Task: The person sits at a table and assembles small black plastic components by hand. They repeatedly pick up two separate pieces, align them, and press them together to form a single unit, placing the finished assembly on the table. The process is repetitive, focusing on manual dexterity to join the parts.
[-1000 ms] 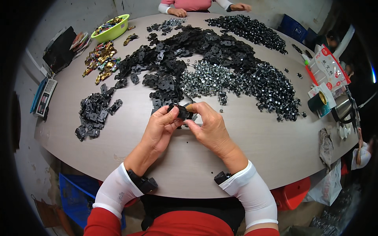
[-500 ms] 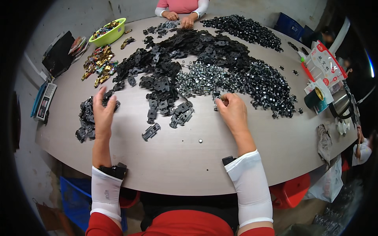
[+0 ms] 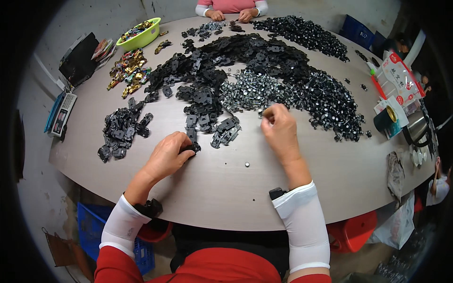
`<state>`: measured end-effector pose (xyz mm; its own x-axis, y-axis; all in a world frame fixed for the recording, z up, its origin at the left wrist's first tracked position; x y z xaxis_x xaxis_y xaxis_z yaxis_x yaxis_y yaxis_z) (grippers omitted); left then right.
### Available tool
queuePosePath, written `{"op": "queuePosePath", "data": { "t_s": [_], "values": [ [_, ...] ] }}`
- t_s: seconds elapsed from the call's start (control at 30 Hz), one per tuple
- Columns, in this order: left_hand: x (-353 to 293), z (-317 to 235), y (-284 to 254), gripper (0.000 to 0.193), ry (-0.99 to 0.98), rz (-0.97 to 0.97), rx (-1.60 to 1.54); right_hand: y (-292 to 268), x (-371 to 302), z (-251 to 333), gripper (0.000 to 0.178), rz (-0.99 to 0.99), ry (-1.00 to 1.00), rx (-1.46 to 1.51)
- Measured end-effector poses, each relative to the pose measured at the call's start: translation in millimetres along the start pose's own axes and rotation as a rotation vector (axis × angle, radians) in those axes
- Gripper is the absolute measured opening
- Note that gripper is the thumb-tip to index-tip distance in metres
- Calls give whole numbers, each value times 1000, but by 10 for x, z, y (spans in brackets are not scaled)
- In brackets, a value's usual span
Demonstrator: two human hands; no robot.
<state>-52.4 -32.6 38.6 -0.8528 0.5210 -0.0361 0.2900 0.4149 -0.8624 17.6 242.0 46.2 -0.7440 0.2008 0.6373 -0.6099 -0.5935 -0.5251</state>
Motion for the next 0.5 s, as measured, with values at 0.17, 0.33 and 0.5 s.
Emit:
{"op": "queuePosePath", "data": {
  "t_s": [0.17,0.33,0.5],
  "values": [
    [73,-21,8,12,12,-27,-219,242,-82,345,12,329,-164,-84],
    [274,-210,150,9,-160,214,-664,268,-138,281,10,406,-168,-61],
    [343,-329,315,14,-338,362,-890,238,-124,230,12,333,-6,28]
  ]
}}
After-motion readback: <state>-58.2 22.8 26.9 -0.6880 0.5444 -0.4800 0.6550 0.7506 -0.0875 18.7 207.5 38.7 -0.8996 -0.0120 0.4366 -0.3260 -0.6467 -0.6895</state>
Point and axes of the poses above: each hand's wrist, its own x-axis towards the middle knuckle, its own y-axis out of the palm, z = x × y, the point moved 7 cm from there along x, towards the middle knuckle, and after that the axes turned 12 degrees about -y, right-handed, at the moved point
